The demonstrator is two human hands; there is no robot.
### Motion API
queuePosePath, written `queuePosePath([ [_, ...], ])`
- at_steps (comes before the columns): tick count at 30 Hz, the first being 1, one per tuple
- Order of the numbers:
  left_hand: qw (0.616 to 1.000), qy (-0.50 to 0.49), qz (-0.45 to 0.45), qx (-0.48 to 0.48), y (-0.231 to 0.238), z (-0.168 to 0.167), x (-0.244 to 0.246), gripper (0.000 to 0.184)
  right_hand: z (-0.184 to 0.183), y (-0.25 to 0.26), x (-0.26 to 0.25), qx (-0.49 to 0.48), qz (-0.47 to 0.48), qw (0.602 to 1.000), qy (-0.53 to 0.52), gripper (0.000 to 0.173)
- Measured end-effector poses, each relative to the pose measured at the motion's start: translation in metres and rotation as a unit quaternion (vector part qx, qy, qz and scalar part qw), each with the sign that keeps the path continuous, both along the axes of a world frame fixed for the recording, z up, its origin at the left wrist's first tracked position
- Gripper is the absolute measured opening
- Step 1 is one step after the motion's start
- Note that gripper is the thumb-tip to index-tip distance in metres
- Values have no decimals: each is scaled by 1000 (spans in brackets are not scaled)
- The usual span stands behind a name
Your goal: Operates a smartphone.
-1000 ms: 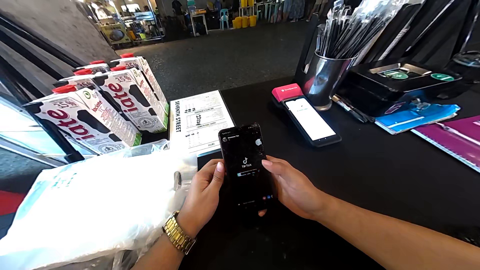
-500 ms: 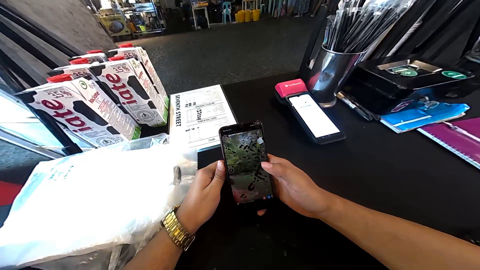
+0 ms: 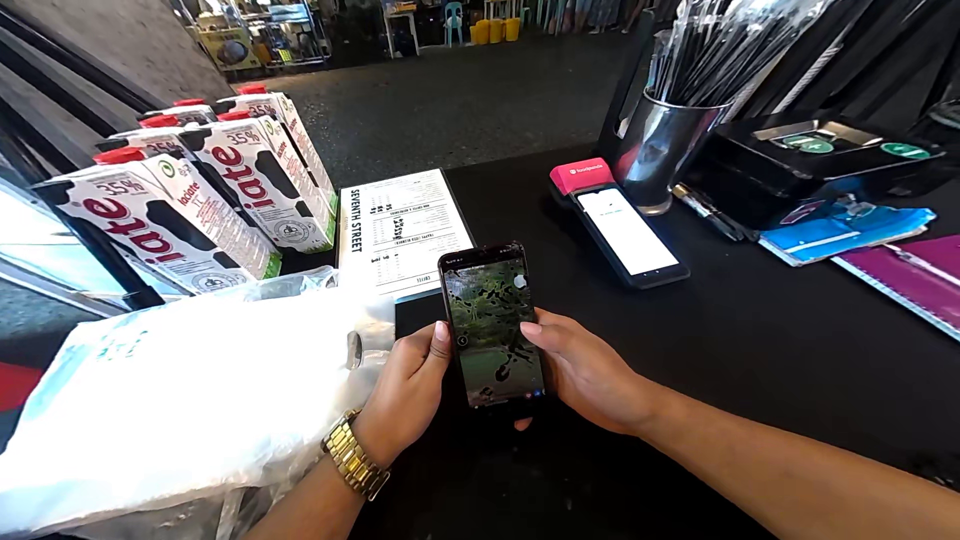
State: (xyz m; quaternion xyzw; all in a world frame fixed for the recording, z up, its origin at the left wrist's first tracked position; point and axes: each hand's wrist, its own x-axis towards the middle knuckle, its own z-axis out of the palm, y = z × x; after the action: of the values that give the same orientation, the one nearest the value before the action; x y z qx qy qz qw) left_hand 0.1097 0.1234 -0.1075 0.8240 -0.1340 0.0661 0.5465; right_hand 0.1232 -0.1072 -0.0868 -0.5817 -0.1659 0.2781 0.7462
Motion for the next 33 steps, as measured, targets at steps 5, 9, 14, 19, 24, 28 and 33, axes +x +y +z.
queuePosePath([
  [5,1000,1,0,3,1,0,0,47,1,1,0,-12,-4,1000,3,50],
  [9,1000,-2,-4,0,0,-1,1,46,0,1,0,-10,-17,1000,-3,46],
  [14,1000,-7,-8,0,2,-2,1,47,0,1,-1,-10,-13,1000,-6,49],
  [19,1000,6,-8,-13,2,-3,0,46,-1,2,0,-6,-12,1000,-10,49],
  [24,1000,-6,-14,-6,1,-2,1,47,-1,1,-1,-8,-21,1000,-12,48],
  [28,1000,-16,-10,4,2,-2,0,47,-1,3,-1,-21,-35,999,-23,46],
  [33,1000,-8,-5,2,2,-3,1,47,0,2,-1,-12,-21,1000,-13,49],
])
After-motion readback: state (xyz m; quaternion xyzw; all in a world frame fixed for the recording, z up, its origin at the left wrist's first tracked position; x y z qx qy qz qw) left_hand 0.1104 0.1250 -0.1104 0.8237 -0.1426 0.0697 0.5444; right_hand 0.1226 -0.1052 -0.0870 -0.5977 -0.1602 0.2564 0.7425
